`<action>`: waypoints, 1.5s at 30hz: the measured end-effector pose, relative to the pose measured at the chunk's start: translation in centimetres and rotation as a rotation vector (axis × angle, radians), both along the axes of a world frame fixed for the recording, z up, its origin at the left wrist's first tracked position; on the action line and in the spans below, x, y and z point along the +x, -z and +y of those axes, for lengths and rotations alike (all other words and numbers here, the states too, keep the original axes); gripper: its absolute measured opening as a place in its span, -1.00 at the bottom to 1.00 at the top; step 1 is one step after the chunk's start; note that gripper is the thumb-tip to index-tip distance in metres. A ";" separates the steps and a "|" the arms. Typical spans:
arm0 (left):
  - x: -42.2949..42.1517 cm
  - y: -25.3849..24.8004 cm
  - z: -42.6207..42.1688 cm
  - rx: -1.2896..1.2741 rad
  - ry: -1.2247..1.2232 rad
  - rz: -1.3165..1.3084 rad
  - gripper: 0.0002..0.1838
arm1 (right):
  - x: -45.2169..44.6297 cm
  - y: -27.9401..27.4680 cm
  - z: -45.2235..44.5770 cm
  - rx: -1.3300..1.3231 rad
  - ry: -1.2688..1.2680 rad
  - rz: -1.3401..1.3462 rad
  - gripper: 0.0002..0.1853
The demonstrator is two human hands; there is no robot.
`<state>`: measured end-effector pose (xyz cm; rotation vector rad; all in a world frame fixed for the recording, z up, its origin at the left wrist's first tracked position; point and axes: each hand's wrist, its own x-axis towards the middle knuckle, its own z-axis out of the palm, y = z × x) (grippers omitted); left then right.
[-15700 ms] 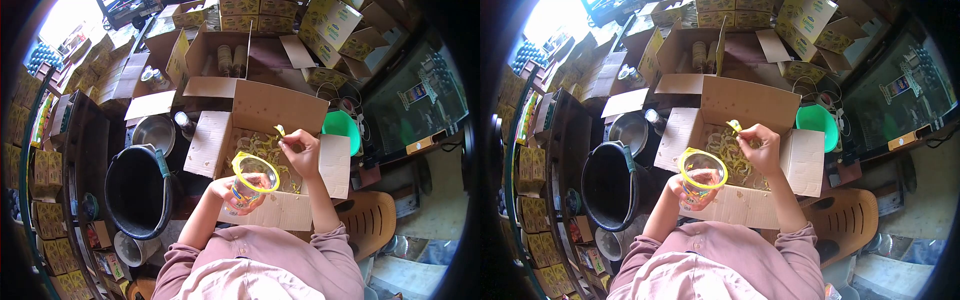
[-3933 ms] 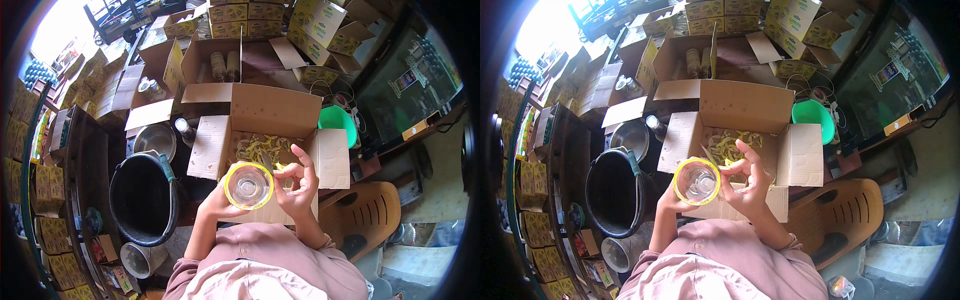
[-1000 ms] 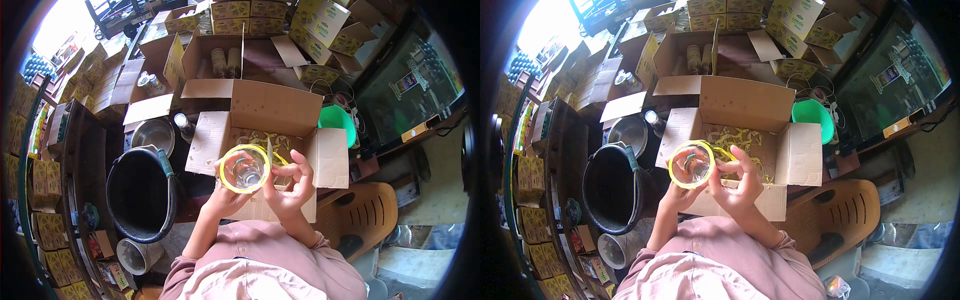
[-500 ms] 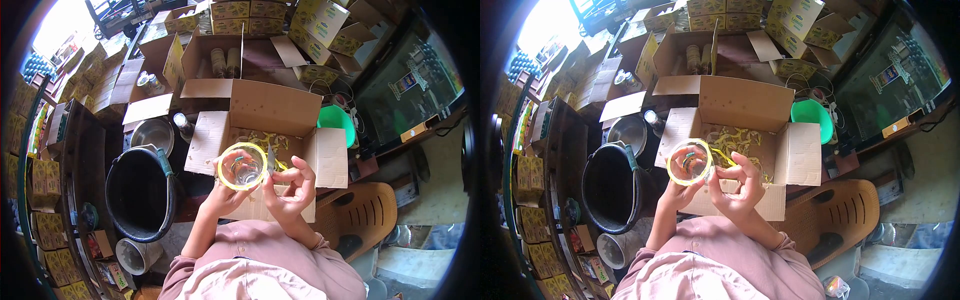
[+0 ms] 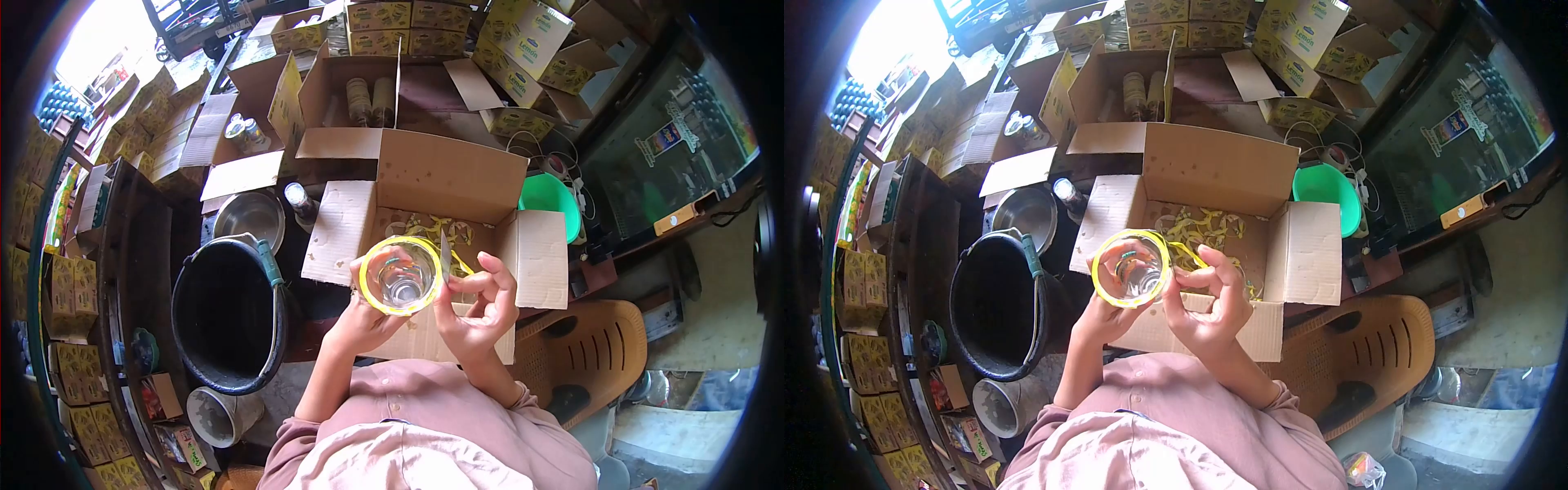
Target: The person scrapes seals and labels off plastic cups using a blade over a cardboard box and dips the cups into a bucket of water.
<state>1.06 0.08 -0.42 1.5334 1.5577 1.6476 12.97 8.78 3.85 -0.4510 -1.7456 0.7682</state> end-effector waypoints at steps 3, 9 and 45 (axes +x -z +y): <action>0.2 0.3 0.0 -0.007 0.009 -0.017 -0.30 | -0.1 -0.3 0.2 -0.019 0.002 0.017 -0.35; 0.4 0.0 0.4 -0.009 0.089 -0.238 -0.28 | 0.0 0.0 0.5 -0.092 0.007 0.072 -0.39; 0.0 0.2 -0.2 -0.112 0.090 -0.141 -0.58 | -0.7 -0.7 -0.5 0.009 0.048 -0.014 -0.38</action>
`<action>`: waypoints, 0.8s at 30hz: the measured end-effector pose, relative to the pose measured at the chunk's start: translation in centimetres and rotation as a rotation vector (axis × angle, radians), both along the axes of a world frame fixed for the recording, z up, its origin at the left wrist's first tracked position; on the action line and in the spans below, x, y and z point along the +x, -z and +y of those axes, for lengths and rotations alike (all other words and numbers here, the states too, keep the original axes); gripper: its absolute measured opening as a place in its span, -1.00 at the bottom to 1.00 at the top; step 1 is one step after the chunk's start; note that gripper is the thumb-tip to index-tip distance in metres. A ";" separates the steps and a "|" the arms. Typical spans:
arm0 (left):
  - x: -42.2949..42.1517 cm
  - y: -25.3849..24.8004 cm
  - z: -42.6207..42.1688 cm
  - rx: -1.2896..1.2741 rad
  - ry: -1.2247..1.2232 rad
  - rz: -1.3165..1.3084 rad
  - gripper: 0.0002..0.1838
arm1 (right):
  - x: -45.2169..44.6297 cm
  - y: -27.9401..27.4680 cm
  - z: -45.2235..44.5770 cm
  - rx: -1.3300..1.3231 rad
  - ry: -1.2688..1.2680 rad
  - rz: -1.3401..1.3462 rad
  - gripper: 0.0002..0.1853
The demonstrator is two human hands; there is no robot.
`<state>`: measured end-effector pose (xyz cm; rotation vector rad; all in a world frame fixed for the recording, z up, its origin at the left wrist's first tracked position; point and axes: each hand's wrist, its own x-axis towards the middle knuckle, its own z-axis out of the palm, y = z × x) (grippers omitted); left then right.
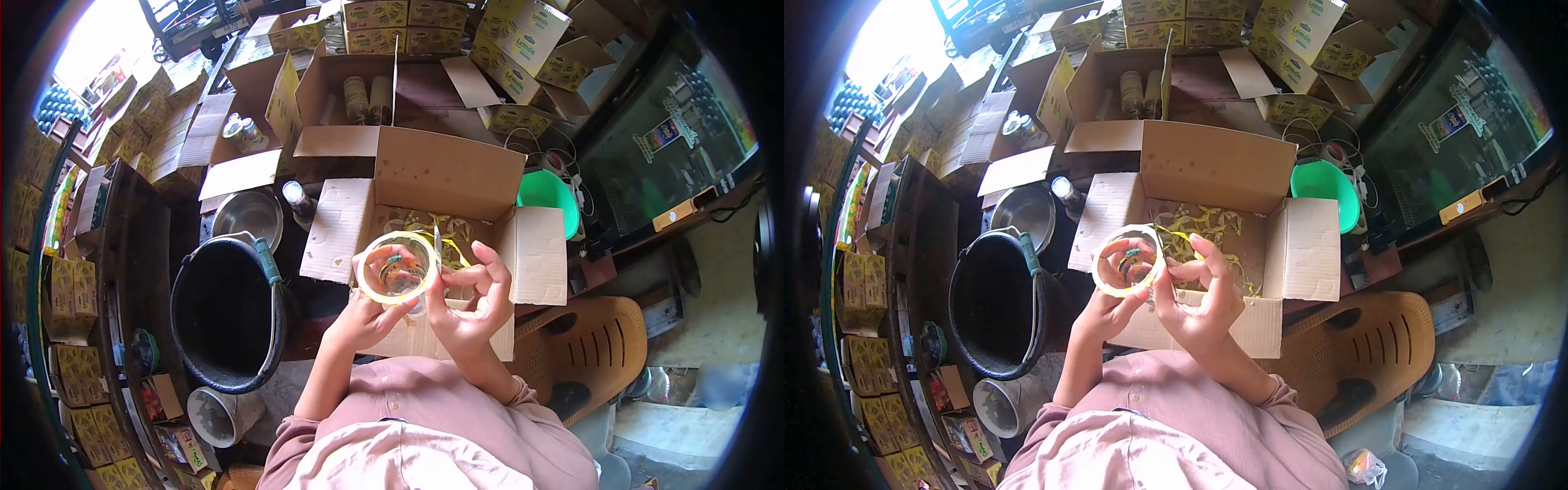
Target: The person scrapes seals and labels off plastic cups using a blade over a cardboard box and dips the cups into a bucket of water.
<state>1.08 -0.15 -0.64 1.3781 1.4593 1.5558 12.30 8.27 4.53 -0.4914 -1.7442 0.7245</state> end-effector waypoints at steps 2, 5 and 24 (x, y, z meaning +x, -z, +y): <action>0.0 0.1 0.0 0.004 -0.015 -0.040 -0.58 | 0.0 0.3 0.1 0.024 0.012 -0.012 -0.37; 0.3 -0.2 0.1 0.028 -0.037 -0.106 -0.55 | -0.1 0.4 0.3 0.057 0.056 -0.043 -0.37; -0.2 0.1 1.3 0.226 0.101 -0.568 -0.27 | 0.3 0.8 1.7 -0.050 -0.053 -0.023 -0.43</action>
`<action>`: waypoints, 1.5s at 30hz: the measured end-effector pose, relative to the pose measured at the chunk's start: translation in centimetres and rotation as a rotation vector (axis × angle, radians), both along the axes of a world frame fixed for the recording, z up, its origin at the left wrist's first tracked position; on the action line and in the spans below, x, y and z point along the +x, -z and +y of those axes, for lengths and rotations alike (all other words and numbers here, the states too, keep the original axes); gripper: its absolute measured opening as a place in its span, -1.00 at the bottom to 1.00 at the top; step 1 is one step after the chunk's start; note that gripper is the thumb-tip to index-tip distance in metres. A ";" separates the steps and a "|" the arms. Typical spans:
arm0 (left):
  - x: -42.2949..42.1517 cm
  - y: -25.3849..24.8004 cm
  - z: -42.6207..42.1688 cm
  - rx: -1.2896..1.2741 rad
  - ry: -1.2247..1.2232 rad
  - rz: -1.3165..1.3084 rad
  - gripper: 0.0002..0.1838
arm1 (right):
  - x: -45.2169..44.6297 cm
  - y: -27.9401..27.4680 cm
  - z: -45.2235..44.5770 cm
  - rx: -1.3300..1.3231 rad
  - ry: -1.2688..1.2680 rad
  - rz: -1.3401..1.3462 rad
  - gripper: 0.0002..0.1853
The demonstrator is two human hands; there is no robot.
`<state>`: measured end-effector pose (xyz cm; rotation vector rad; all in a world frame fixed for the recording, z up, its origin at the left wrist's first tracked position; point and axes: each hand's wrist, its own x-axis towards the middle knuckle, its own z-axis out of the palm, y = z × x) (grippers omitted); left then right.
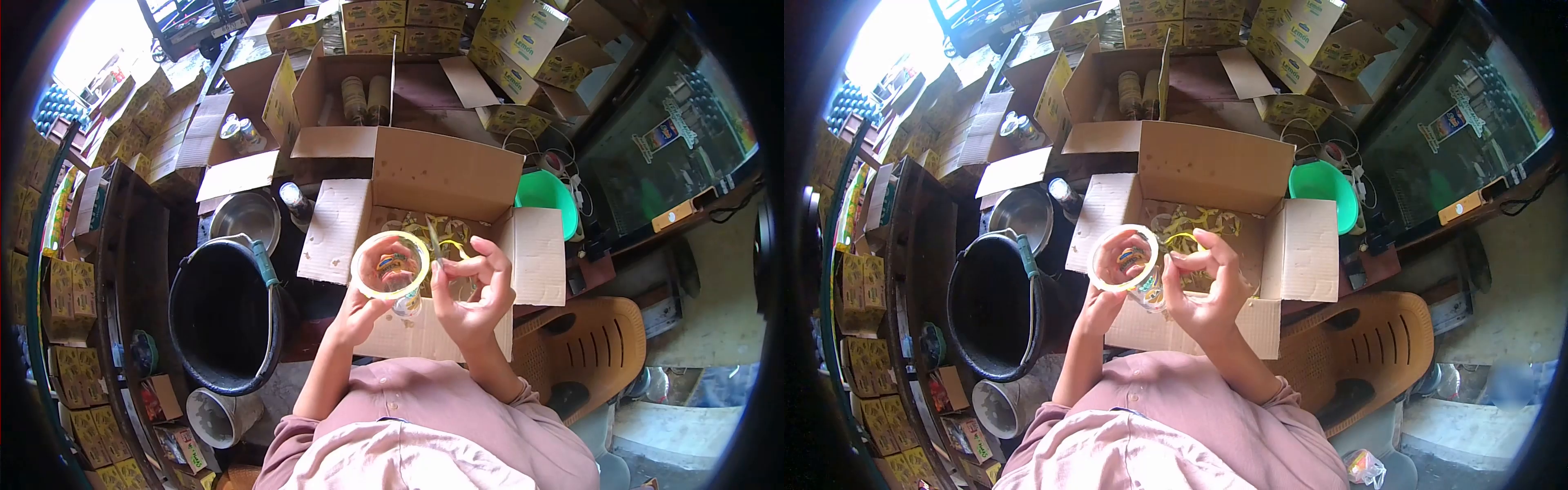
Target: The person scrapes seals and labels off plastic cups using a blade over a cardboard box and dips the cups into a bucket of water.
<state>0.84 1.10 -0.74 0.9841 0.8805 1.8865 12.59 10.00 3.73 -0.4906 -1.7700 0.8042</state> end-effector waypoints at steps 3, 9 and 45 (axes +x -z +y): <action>0.5 -0.5 0.2 0.045 -0.106 0.125 -0.21 | 0.2 0.0 -0.5 -0.024 -0.030 0.010 -0.42; 0.8 -0.2 0.4 0.073 -0.162 0.223 -0.22 | 0.6 0.3 -0.7 -0.116 -0.088 0.025 -0.40; 0.1 0.2 -0.1 0.007 0.018 0.220 -0.23 | 1.7 -0.8 1.0 -0.297 -0.171 0.003 -0.35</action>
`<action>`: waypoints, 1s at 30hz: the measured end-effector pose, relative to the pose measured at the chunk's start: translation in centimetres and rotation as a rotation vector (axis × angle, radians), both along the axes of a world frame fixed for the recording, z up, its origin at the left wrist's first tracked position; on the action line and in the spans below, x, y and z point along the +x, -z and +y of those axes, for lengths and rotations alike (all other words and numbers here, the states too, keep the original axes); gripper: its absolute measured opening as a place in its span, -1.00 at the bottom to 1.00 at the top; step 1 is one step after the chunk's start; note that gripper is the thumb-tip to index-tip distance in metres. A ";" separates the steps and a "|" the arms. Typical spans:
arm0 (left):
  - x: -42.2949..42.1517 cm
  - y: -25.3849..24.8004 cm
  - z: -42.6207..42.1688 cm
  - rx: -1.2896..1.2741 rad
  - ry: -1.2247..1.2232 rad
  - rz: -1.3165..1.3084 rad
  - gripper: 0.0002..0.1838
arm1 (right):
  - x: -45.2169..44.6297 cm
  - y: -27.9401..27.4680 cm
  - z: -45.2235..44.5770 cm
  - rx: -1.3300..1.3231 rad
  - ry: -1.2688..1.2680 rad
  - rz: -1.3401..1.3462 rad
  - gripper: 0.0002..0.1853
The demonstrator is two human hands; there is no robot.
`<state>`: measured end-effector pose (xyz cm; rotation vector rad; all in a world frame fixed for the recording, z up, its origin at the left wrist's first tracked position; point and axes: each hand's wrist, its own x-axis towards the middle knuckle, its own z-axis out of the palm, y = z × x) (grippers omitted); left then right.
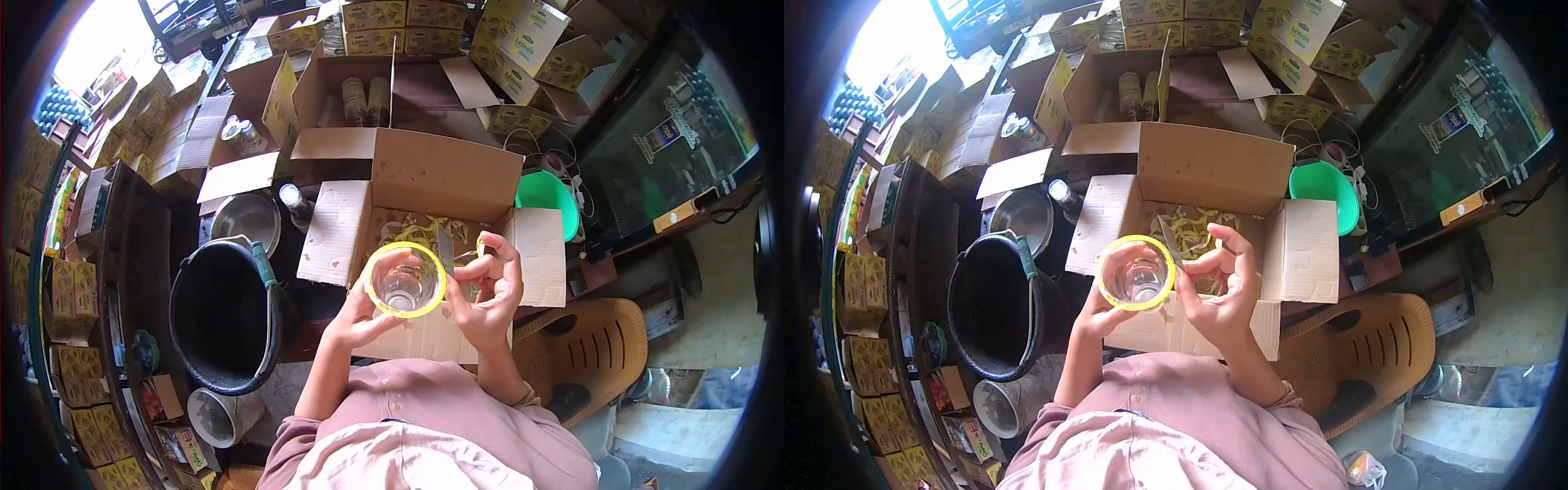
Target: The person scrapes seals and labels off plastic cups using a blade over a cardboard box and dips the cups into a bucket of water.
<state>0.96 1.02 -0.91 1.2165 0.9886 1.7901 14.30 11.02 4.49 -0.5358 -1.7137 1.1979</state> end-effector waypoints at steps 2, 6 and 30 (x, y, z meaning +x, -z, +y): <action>0.2 -0.2 0.2 -0.017 -0.007 -0.070 -0.23 | -0.1 0.3 -0.2 0.054 0.017 -0.009 -0.35; 0.5 0.0 0.7 0.024 -0.148 0.160 -0.16 | -0.4 0.6 -0.8 0.164 0.066 -0.006 -0.37; 0.9 -0.7 -0.1 0.057 -0.044 -0.014 -0.21 | -0.5 0.2 -1.6 0.269 0.111 0.030 -0.33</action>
